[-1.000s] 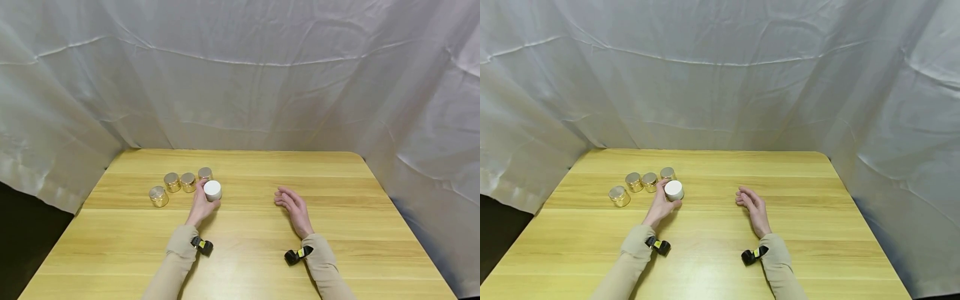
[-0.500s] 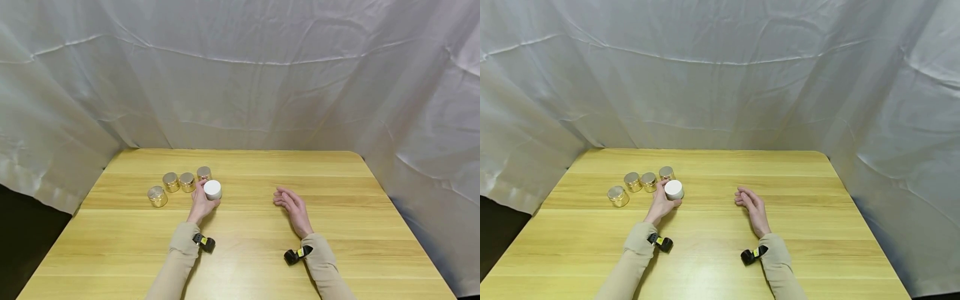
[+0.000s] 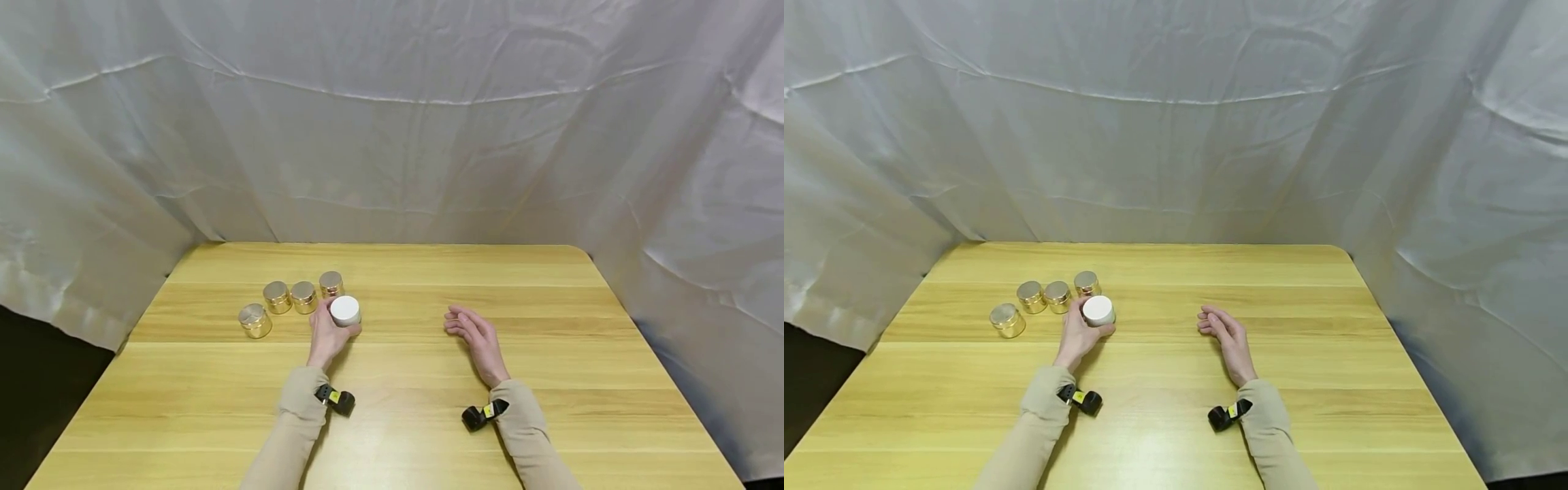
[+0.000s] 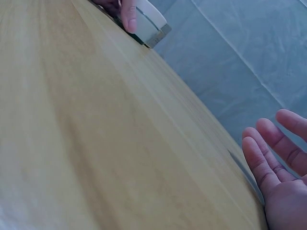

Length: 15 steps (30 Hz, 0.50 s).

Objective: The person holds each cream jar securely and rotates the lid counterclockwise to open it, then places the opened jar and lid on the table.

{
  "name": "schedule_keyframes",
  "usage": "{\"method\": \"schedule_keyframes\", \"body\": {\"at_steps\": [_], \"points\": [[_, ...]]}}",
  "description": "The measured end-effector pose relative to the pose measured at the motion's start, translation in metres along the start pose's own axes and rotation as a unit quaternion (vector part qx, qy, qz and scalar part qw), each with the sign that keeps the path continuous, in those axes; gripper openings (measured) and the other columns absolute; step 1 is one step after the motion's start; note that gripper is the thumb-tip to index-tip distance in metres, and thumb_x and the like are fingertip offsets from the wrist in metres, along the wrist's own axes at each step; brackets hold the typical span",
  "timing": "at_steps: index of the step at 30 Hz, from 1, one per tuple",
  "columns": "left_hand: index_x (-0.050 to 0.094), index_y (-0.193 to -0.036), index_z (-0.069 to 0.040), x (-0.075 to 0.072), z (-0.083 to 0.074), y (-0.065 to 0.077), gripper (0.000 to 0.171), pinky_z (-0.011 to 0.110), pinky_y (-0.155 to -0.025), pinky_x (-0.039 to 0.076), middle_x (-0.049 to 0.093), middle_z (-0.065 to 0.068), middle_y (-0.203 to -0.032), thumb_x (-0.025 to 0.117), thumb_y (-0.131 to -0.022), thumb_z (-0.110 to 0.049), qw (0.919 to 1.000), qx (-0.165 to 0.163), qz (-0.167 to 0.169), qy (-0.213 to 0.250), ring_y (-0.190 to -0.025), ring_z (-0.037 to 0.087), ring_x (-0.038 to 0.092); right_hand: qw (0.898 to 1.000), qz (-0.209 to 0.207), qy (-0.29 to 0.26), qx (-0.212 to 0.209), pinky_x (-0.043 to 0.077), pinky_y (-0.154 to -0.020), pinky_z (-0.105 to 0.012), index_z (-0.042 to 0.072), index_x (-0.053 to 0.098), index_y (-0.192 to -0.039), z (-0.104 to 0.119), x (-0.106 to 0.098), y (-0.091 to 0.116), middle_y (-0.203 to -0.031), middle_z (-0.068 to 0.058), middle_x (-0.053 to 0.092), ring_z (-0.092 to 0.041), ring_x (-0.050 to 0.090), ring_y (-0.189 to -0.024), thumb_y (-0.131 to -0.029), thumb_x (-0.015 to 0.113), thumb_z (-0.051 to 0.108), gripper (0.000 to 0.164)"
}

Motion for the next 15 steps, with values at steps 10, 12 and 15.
{"method": "schedule_keyframes", "body": {"at_steps": [10, 12, 15], "points": [[0.059, -0.123, 0.006, -0.0012, 0.0037, 0.0063, 0.066, 0.044, -0.1, 0.053, 0.065, 0.025, -0.118, 0.087, -0.064, -0.002, 0.9984, 0.025, -0.039, 0.034, -0.11, 0.036, 0.061, 1.0, 0.002, -0.005, -0.001, 0.061, -0.091, -0.025, -0.026, 0.041, -0.134, 0.0002, 0.0011, 0.0004, -0.115, -0.005, 0.07, -0.014, 0.07, -0.1, -0.108, 0.044, 0.014, 0.048], [0.06, -0.122, 0.004, -0.0016, 0.005, 0.0077, 0.066, 0.035, -0.092, 0.053, 0.066, 0.022, -0.114, 0.088, -0.063, -0.004, 0.9977, 0.027, -0.044, 0.045, -0.103, 0.032, 0.062, 1.0, -0.001, -0.005, 0.001, 0.061, -0.091, -0.025, -0.025, 0.043, -0.134, 0.0006, 0.0013, 0.0007, -0.115, -0.007, 0.07, -0.013, 0.07, -0.1, -0.108, 0.045, 0.015, 0.048], [0.061, -0.121, 0.002, -0.0015, 0.0066, 0.0087, 0.065, 0.025, -0.085, 0.048, 0.065, 0.019, -0.112, 0.091, -0.063, -0.007, 0.9967, 0.031, -0.046, 0.06, -0.098, 0.025, 0.06, 1.0, -0.004, -0.004, 0.003, 0.061, -0.091, -0.025, -0.024, 0.043, -0.134, 0.0005, 0.0009, 0.0011, -0.116, -0.009, 0.07, -0.013, 0.069, -0.1, -0.108, 0.045, 0.015, 0.047]]}}
Point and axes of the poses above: each hand's wrist, its own y-axis away from the middle knuckle, its own x-axis out of the palm, z = x × y, the point moved 2 cm from there along -y, towards the middle knuckle
